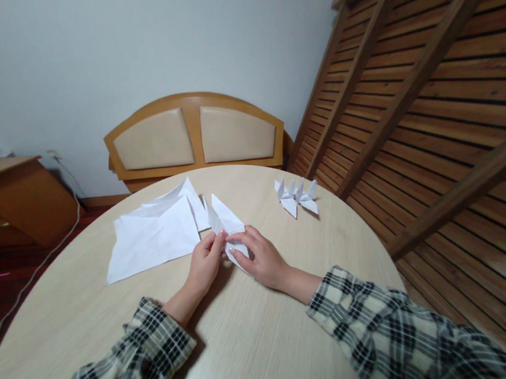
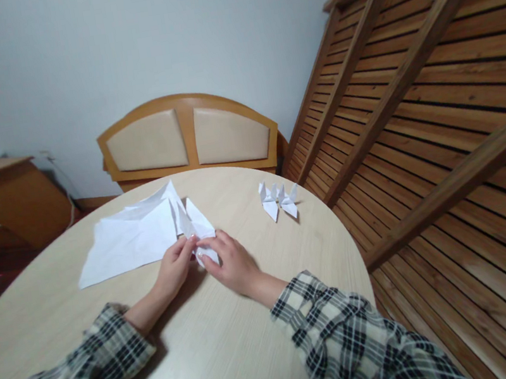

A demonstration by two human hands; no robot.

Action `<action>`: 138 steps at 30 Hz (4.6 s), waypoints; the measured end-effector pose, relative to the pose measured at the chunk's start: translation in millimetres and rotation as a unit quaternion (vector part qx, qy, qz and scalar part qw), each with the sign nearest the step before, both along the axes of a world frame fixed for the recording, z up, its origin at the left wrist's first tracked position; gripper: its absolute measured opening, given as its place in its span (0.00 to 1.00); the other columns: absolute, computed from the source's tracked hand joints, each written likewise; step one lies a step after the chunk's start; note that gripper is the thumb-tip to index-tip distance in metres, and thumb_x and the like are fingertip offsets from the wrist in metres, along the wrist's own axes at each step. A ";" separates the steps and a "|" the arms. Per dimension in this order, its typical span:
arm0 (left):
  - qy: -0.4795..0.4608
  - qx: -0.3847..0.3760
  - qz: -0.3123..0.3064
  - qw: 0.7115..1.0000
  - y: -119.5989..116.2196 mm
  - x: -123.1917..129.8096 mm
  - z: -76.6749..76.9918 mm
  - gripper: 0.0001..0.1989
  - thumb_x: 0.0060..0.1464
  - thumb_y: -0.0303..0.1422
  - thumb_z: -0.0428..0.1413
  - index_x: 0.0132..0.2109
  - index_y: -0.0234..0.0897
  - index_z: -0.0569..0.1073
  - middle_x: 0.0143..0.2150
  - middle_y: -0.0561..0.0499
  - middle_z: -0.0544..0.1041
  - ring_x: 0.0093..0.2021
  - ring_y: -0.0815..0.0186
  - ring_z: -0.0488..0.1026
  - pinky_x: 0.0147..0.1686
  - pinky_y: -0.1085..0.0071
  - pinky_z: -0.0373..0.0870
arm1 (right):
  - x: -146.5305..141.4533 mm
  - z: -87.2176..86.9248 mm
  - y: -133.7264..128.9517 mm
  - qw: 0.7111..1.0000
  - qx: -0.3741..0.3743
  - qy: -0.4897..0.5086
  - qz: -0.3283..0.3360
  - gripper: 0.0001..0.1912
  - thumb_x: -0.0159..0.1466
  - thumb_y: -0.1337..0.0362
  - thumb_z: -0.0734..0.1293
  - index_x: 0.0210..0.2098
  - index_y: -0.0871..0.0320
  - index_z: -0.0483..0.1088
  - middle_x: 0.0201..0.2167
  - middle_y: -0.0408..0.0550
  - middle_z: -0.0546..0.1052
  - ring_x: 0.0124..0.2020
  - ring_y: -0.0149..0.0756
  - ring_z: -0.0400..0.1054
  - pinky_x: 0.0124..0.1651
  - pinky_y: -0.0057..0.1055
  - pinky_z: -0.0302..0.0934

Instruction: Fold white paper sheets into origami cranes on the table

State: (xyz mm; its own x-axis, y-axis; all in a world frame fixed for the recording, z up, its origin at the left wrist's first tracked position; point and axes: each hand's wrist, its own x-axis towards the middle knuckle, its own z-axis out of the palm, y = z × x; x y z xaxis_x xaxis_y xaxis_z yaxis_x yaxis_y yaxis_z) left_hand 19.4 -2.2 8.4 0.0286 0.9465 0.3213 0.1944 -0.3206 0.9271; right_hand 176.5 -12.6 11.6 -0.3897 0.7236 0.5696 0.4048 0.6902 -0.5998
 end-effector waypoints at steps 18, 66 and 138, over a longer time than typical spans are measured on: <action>0.077 0.128 0.024 0.988 4.4 -5.4 -5.1 0.13 0.59 0.38 0.52 0.31 0.38 0.77 0.43 0.47 0.68 0.50 0.61 0.65 0.55 0.62 0.61 | 0.5 -17.6 19.0 0.964 -0.196 0.181 0.009 0.19 0.60 0.58 0.68 0.49 0.54 0.65 0.48 0.49 0.73 0.49 0.37 0.68 0.54 0.40 0.62; -0.270 -0.168 -0.121 0.940 3.0 -3.5 -0.8 0.09 0.45 0.35 0.62 0.33 0.32 0.77 0.30 0.49 0.79 0.31 0.67 0.75 0.36 0.71 0.72 | 18.0 -8.6 20.8 0.997 0.067 -0.027 -0.006 0.28 0.59 0.77 0.59 0.56 0.50 0.65 0.52 0.49 0.68 0.54 0.37 0.63 0.57 0.41 0.61; -0.215 -0.190 -0.153 0.946 0.1 -1.0 2.2 0.06 0.39 0.28 0.63 0.29 0.31 0.76 0.23 0.52 0.73 0.21 0.73 0.62 0.22 0.75 0.56 | 14.1 2.4 8.1 0.982 0.115 -0.101 -0.112 0.07 0.66 0.62 0.63 0.39 0.54 0.73 0.37 0.46 0.76 0.44 0.38 0.65 0.48 0.38 0.55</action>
State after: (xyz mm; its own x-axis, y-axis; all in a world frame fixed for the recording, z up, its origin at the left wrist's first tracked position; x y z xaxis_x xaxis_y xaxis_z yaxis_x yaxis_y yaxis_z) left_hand 18.5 -2.1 10.6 0.2643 0.9644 0.0049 -0.2756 0.0706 0.9587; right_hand 190.6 -4.5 14.0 -0.3563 0.6660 0.6553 0.6567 0.6774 -0.3314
